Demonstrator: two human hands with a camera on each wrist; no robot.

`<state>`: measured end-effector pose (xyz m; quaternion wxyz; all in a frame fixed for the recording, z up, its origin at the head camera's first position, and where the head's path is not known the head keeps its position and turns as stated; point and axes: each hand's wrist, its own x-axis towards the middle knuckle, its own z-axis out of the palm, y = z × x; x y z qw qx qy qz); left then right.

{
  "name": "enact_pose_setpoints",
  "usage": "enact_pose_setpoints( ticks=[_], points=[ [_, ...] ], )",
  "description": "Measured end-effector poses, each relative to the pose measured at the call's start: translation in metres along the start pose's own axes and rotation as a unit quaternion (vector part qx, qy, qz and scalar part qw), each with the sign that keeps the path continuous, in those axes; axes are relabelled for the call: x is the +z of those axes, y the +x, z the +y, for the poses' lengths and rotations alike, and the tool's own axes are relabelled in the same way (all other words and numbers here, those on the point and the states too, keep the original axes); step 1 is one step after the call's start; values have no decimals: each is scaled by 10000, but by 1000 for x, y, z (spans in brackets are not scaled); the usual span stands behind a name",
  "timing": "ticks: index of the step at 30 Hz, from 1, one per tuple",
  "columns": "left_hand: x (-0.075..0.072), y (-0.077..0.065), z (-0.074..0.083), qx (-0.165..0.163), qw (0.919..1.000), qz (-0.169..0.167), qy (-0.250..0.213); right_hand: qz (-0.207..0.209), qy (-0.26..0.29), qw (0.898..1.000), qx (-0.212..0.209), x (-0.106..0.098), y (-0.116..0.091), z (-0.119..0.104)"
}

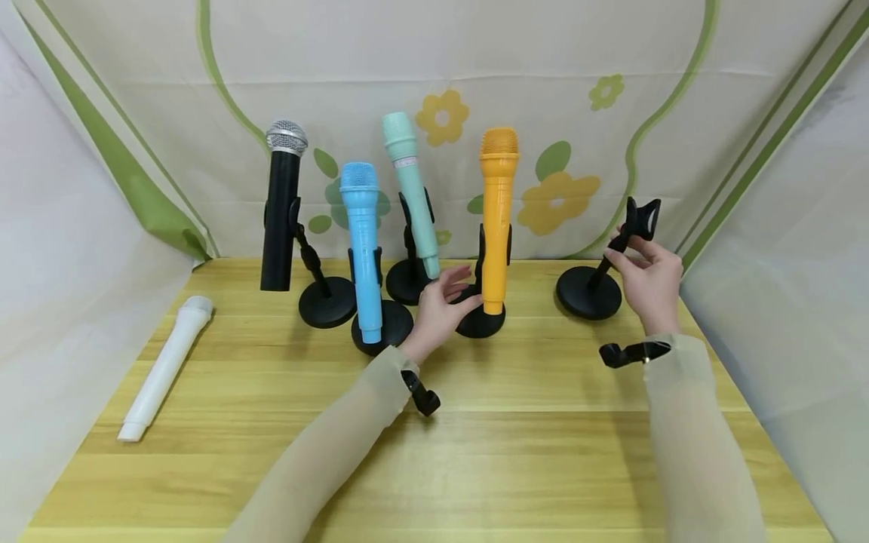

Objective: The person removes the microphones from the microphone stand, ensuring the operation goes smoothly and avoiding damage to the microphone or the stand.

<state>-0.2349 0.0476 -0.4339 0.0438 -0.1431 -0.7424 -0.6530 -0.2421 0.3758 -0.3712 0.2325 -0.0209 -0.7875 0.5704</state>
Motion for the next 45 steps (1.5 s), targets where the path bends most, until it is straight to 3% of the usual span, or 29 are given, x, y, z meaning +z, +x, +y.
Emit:
enact_pose_setpoints(
  ticks=[5,11,16,25,34,37,41,45],
  points=[
    [5,9,-1,-120,9998,69,-155,134,1134,9924,458,-2,17,18],
    [10,15,1,-100,9999,87,-6,405,1331,9871,794,-2,25,30],
    [11,16,1,-59,9997,128,175,405,1002,9895,960,-3,30,33],
    [12,16,1,-105,9997,225,43,346,547,9933,958,-1,31,34],
    [13,13,0,207,9995,220,119,329,419,9935,1004,-3,31,35],
    [13,11,1,314,9993,189,121,254,-134,9929,1156,-4,32,35],
    [11,7,2,440,9990,98,54,-86,-974,9841,1484,-8,29,35],
    [9,1,5,468,9989,-4,-23,-287,-1011,9816,1595,-10,24,33]
  ],
)
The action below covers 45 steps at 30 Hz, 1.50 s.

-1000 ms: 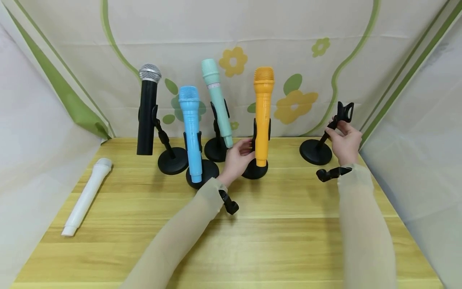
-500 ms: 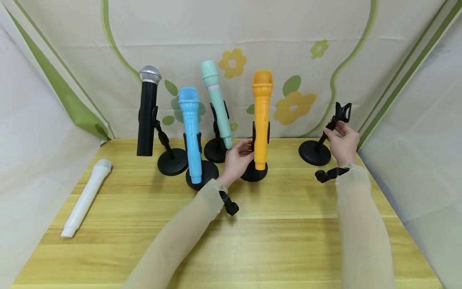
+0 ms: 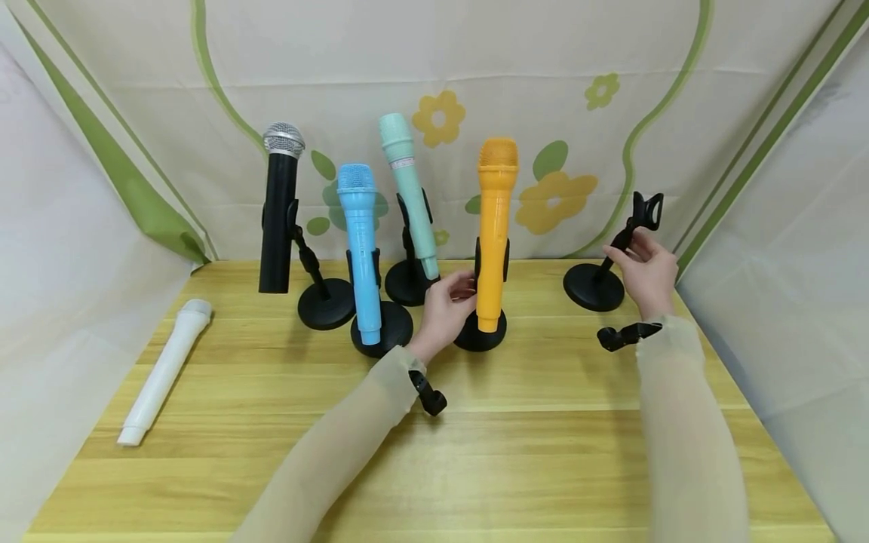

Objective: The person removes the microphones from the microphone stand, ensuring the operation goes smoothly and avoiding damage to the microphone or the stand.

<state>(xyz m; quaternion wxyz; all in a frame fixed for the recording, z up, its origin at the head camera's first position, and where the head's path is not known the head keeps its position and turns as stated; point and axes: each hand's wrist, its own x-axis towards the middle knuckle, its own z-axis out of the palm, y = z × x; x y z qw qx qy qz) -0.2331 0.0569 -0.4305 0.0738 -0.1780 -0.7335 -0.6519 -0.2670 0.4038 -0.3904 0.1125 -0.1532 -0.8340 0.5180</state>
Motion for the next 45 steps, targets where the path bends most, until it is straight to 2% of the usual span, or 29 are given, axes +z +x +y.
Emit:
enact_pose_setpoints(
  ticks=[5,9,14,17,21,24,29,35,41,45],
  points=[
    [-4,-10,4,-68,9999,-84,-51,149,148,9998,-13,-1,-12,-4],
    [-9,-18,8,-63,9995,-209,-246,323,52,9994,69,1,-27,-9],
    [-17,-29,16,67,9992,-314,-247,571,47,9983,80,13,-50,-15],
    [-23,-36,20,162,9988,-380,-256,586,121,9982,-104,23,-63,-18],
    [-31,-48,28,58,9984,-470,-294,150,231,9978,-600,39,-79,-24],
    [-37,-56,35,-21,9983,-514,-273,-257,367,9934,-1054,53,-91,-29],
    [-49,-67,30,59,9979,-564,-302,-843,542,9813,-1644,72,-111,-39],
    [-63,-82,28,144,9960,-723,-498,-1386,696,9694,-1902,87,-135,-54],
    [-69,-98,33,115,9941,-959,-496,-1823,883,9569,-2082,97,-158,-66],
    [-71,-104,33,56,9947,-904,-497,-2026,989,9501,-2156,102,-168,-69]
  ],
)
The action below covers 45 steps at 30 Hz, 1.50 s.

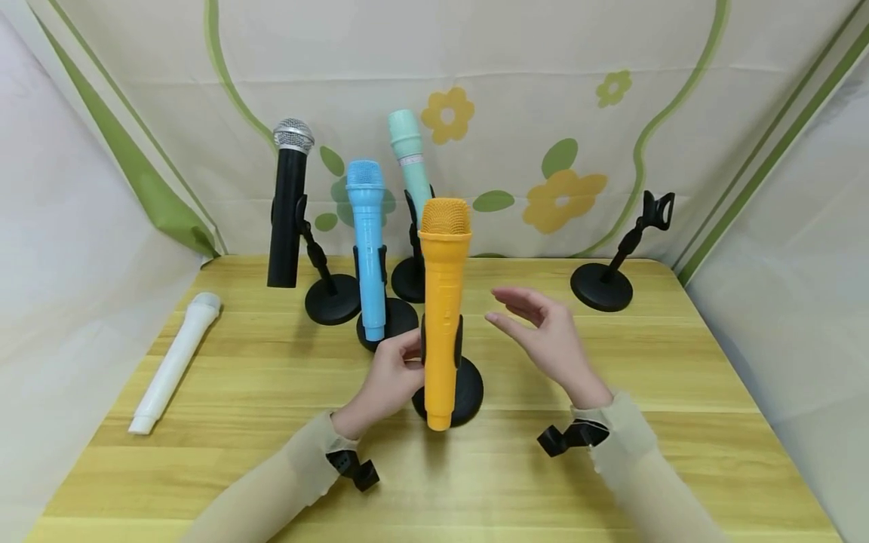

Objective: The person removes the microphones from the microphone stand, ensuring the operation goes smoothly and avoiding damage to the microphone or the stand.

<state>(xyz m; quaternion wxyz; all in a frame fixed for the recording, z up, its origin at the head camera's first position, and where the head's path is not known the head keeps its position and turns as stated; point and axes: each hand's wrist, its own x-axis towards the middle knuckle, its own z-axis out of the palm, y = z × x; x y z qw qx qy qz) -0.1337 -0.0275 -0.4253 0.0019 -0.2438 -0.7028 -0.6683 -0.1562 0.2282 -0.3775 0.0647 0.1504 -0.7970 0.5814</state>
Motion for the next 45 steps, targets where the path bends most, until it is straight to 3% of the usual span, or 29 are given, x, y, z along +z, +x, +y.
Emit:
enact_pose_setpoints(
  ticks=[11,17,20,24,28,34,37,41,45],
  points=[
    [-6,-6,3,-175,9998,-77,74,-499,196,9982,-261,21,-12,-4],
    [-13,-10,4,-431,9987,-251,79,-761,321,9961,-325,32,-18,-8],
    [-21,-15,12,-534,9977,-213,352,-921,376,9945,-330,38,-20,-9],
    [-34,-21,34,-523,9961,82,703,-1070,386,9929,-340,45,-22,-8],
    [-45,-22,59,-286,9974,322,582,-1130,422,9921,-331,51,-24,-4],
    [-48,-10,87,277,9989,377,60,-1160,425,9912,-467,58,-25,1],
    [-46,1,97,463,9984,291,-144,-1231,395,9911,-324,61,-26,1],
    [-39,15,109,573,9974,104,-428,-1188,405,9917,-266,65,-27,2],
    [-30,26,116,576,9964,-64,-616,-1003,435,9927,-518,66,-27,7]
  ],
)
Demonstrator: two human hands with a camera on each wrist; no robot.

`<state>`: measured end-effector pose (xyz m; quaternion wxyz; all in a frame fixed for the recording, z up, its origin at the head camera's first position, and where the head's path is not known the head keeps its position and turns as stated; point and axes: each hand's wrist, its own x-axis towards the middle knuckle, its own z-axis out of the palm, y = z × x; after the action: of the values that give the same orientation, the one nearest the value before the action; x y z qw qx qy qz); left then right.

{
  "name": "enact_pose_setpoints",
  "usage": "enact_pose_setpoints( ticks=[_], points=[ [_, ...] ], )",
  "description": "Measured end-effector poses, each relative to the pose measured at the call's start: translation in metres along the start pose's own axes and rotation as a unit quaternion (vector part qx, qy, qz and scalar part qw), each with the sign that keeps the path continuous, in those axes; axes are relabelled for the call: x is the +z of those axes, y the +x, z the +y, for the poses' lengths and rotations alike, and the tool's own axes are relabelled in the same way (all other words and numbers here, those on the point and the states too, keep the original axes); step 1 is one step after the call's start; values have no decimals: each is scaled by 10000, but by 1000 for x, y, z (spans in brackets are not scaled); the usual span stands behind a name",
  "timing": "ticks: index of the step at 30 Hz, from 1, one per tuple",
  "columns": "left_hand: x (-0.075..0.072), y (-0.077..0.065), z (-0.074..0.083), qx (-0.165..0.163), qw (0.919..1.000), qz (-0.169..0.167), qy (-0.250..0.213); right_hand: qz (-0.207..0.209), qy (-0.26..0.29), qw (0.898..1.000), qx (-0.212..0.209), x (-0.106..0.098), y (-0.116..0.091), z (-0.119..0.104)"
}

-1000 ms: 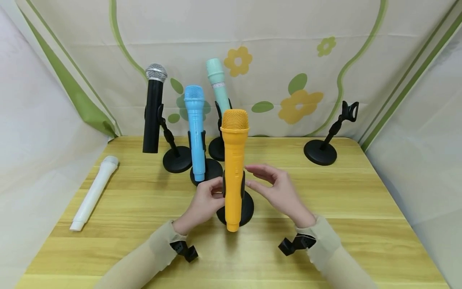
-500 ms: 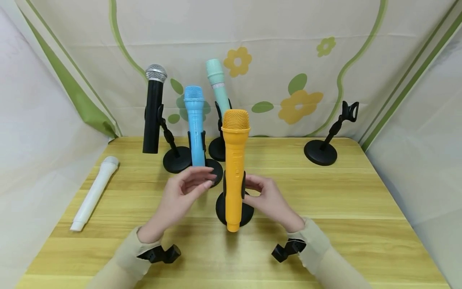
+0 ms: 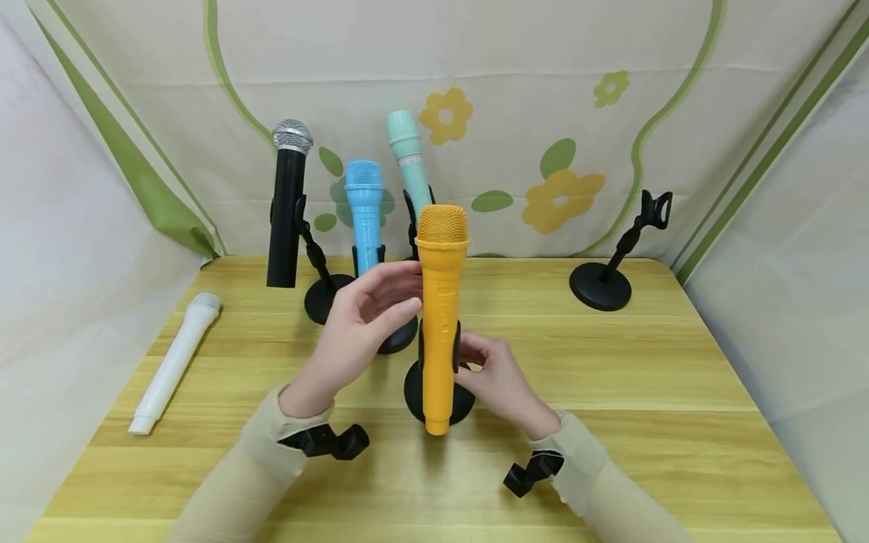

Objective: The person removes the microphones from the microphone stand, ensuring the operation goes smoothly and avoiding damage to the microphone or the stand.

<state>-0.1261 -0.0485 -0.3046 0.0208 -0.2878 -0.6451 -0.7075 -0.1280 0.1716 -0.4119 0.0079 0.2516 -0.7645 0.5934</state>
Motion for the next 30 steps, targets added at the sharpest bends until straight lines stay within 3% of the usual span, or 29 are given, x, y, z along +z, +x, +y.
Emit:
enact_pose_setpoints(
  ticks=[7,14,30],
  points=[
    [13,11,-1,-84,9992,-120,368,179,-68,9998,-49,1,-1,5],
    [18,13,-2,-128,9964,-4,840,282,-208,9994,-13,2,-2,7],
    [20,13,-2,-164,9975,88,678,345,-416,9977,-418,5,0,7]
  ],
)
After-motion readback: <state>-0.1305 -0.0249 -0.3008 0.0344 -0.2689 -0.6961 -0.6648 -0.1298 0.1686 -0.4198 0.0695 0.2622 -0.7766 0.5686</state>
